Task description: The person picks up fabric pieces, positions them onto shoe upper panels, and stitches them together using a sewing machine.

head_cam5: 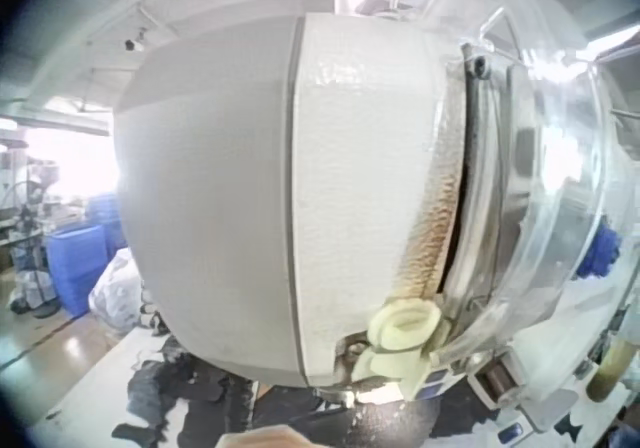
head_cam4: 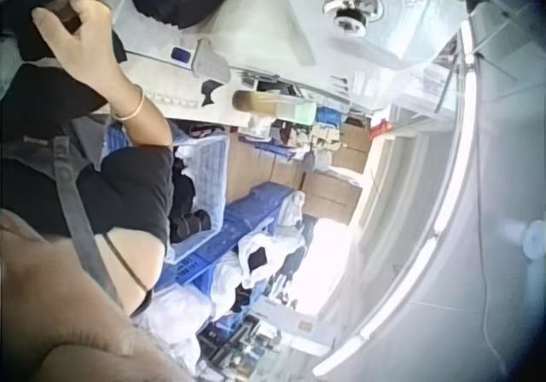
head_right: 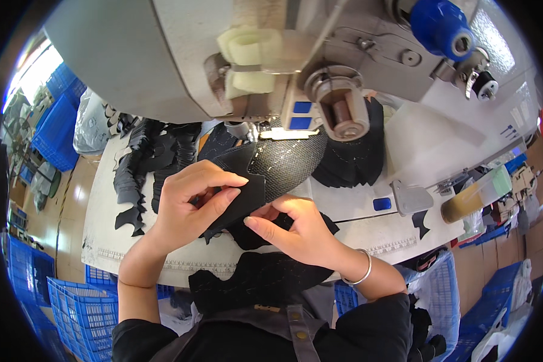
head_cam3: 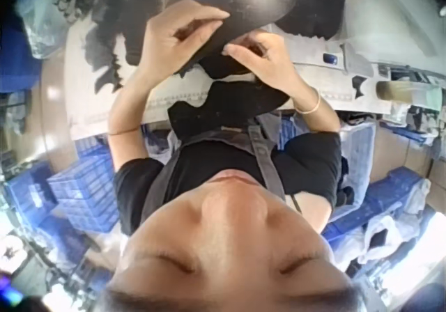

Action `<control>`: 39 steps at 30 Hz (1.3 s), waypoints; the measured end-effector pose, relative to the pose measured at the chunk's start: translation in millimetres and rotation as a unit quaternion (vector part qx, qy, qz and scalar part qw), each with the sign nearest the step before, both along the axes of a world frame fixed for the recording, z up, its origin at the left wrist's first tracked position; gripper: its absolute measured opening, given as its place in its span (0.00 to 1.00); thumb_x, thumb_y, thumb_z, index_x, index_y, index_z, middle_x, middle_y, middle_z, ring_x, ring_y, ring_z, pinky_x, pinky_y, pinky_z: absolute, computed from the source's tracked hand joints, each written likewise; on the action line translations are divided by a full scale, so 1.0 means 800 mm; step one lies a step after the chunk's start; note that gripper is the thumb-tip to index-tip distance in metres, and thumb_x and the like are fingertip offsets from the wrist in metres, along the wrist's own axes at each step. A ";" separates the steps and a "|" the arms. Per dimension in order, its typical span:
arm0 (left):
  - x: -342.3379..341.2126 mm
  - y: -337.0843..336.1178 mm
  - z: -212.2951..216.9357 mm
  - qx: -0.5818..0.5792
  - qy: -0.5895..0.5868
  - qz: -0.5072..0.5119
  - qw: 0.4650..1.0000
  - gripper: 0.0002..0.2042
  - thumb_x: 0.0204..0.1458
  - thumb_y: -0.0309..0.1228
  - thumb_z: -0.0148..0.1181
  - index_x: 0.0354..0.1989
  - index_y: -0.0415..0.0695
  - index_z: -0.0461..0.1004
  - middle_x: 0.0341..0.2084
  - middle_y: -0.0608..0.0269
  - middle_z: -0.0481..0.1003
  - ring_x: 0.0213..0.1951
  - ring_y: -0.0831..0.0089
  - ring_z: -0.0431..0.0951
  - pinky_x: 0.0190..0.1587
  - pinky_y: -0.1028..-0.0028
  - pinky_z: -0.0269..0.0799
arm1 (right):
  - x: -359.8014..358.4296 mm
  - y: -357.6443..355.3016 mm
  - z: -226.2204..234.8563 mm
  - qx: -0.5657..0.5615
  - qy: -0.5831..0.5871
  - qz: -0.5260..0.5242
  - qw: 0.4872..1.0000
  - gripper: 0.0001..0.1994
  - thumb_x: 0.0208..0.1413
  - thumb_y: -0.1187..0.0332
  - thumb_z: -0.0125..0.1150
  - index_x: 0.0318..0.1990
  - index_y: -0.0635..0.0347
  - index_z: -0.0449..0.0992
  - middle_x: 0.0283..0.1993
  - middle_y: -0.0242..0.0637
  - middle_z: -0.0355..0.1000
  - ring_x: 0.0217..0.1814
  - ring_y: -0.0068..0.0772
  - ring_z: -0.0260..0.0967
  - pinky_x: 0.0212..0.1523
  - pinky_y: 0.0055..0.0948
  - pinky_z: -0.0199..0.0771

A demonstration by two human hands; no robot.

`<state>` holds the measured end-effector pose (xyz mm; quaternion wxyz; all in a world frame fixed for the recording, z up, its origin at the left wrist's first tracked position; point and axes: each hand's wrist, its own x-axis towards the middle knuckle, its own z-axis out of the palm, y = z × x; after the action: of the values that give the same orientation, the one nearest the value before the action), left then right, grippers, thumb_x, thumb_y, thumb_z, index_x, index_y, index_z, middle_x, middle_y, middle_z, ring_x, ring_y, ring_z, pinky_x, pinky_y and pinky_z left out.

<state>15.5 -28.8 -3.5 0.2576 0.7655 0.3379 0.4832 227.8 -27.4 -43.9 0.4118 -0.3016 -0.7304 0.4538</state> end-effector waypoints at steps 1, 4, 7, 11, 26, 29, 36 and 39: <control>0.001 -0.001 -0.001 0.017 0.017 0.012 1.000 0.10 0.50 0.19 0.63 0.40 0.42 0.80 0.26 0.68 0.74 0.20 0.85 0.66 0.21 0.81 0.59 | 0.000 0.000 -0.002 -0.011 0.020 -0.005 1.000 0.13 0.57 0.62 0.65 0.34 0.65 0.80 0.26 0.36 0.75 0.29 0.24 0.72 0.32 0.26 0.69; 0.004 -0.002 0.000 0.033 0.031 0.020 0.999 0.10 0.49 0.18 0.63 0.40 0.42 0.80 0.25 0.66 0.74 0.19 0.83 0.69 0.20 0.80 0.62 | 0.001 0.001 -0.004 -0.032 0.038 -0.007 0.999 0.12 0.57 0.62 0.65 0.33 0.64 0.81 0.25 0.35 0.75 0.28 0.23 0.71 0.31 0.25 0.68; 0.006 0.000 -0.002 0.036 0.032 0.023 0.999 0.10 0.49 0.18 0.63 0.40 0.42 0.81 0.25 0.66 0.74 0.20 0.82 0.70 0.21 0.80 0.63 | -0.001 0.001 -0.001 -0.032 0.051 -0.008 0.998 0.12 0.58 0.62 0.64 0.33 0.64 0.81 0.25 0.34 0.75 0.27 0.22 0.71 0.30 0.25 0.68; 0.005 0.001 -0.004 0.051 0.043 0.036 0.997 0.10 0.49 0.18 0.64 0.40 0.42 0.81 0.25 0.65 0.74 0.20 0.81 0.70 0.22 0.80 0.64 | -0.004 0.002 -0.002 -0.012 0.055 -0.010 0.998 0.12 0.59 0.62 0.62 0.32 0.64 0.81 0.25 0.34 0.76 0.27 0.21 0.71 0.29 0.24 0.68; -0.003 0.044 0.010 -0.022 0.065 0.039 0.997 0.23 0.47 0.44 0.71 0.42 0.36 0.76 0.28 0.60 0.77 0.28 0.73 0.74 0.32 0.74 0.69 | 0.004 -0.009 0.013 -0.122 0.091 -0.058 0.987 0.18 0.63 0.63 0.57 0.26 0.69 0.79 0.19 0.32 0.73 0.21 0.15 0.66 0.23 0.18 0.64; -0.005 0.065 0.019 -0.167 0.063 -0.030 0.983 0.19 0.51 0.42 0.68 0.36 0.34 0.77 0.20 0.67 0.73 0.22 0.81 0.69 0.26 0.76 0.63 | 0.004 -0.006 0.013 -0.137 0.101 -0.043 0.984 0.18 0.64 0.63 0.56 0.28 0.70 0.80 0.20 0.33 0.73 0.22 0.15 0.67 0.23 0.18 0.65; -0.009 0.096 0.038 -0.329 0.123 -0.120 0.928 0.14 0.53 0.36 0.61 0.20 0.39 0.76 0.15 0.79 0.64 0.19 0.89 0.59 0.22 0.79 0.54 | -0.012 -0.016 0.024 -0.203 0.148 0.038 0.967 0.18 0.66 0.61 0.55 0.34 0.72 0.80 0.23 0.33 0.75 0.25 0.14 0.69 0.27 0.17 0.69; -0.007 0.096 0.034 -0.361 0.079 -0.144 0.918 0.13 0.52 0.36 0.62 0.22 0.39 0.78 0.16 0.78 0.67 0.19 0.88 0.62 0.22 0.80 0.56 | -0.011 -0.014 0.026 -0.187 0.116 0.031 0.975 0.18 0.66 0.62 0.55 0.34 0.71 0.80 0.23 0.34 0.76 0.25 0.15 0.70 0.28 0.17 0.70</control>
<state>9.5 48.0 24.1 0.5556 0.6969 0.3942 0.2243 219.2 -38.2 -23.3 0.4156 -0.2955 -0.5888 0.6271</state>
